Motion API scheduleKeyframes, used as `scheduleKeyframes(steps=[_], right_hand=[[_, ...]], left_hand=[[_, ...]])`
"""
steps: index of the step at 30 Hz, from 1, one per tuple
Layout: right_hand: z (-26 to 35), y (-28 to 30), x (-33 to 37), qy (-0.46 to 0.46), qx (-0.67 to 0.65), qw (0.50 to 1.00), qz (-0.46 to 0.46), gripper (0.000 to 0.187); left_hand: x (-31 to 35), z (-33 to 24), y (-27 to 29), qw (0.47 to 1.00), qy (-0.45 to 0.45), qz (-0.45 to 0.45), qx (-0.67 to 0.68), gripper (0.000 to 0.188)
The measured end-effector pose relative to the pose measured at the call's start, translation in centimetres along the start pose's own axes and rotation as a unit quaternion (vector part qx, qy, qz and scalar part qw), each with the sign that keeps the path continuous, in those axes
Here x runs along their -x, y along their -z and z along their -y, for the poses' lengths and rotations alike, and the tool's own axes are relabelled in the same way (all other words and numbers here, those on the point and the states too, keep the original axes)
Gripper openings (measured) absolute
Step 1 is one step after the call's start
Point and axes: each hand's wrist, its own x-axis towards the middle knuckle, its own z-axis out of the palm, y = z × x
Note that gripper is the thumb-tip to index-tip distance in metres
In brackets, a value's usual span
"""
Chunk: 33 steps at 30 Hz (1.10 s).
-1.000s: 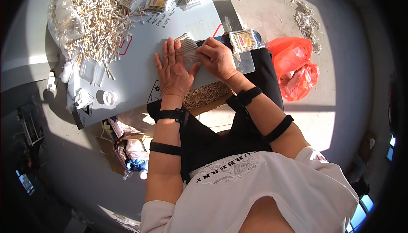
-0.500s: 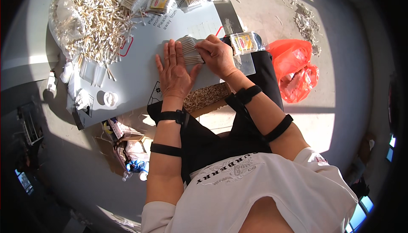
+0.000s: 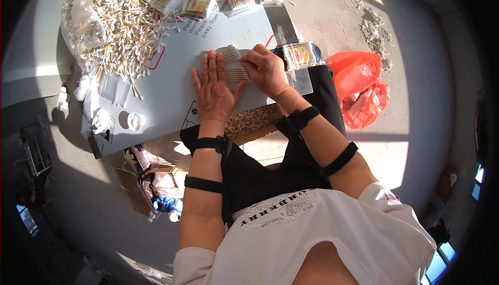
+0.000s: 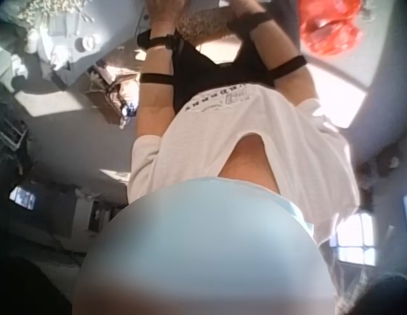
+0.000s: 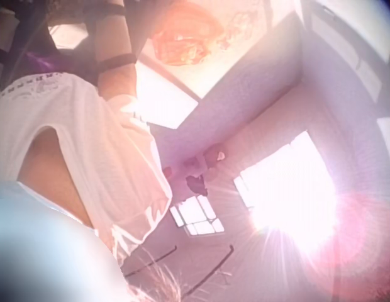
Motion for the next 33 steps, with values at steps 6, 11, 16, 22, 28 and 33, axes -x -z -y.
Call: scheduleKeyframes(steps=[6,11,16,22,28,33], right_hand=[[-0.2,-0.3,-1.3,0.017,0.011,1.000,-0.002,0.007],[-0.3,-0.7,-1.3,0.013,0.024,1.000,-0.003,0.008],[-0.6,-0.8,-0.8,0.037,0.028,0.999,-0.022,0.008],[-1.0,-0.9,-0.6,0.057,0.017,0.998,-0.032,0.007],[-0.8,-0.6,-0.3,0.069,0.030,0.997,-0.002,0.007],[-0.3,-0.7,-0.5,0.012,-0.024,1.000,-0.016,0.005]], left_hand=[[-0.1,-0.2,0.2,1.000,0.008,0.013,0.006,0.088],[0.0,-0.1,0.1,1.000,0.011,0.015,0.006,0.088],[0.0,-0.1,0.0,1.000,0.009,0.007,0.007,0.089],[0.0,-0.1,0.0,1.000,0.005,0.010,0.005,0.088],[0.0,0.0,0.1,1.000,0.000,0.000,0.007,0.089],[0.0,-0.1,0.1,1.000,0.002,0.003,0.007,0.088]])
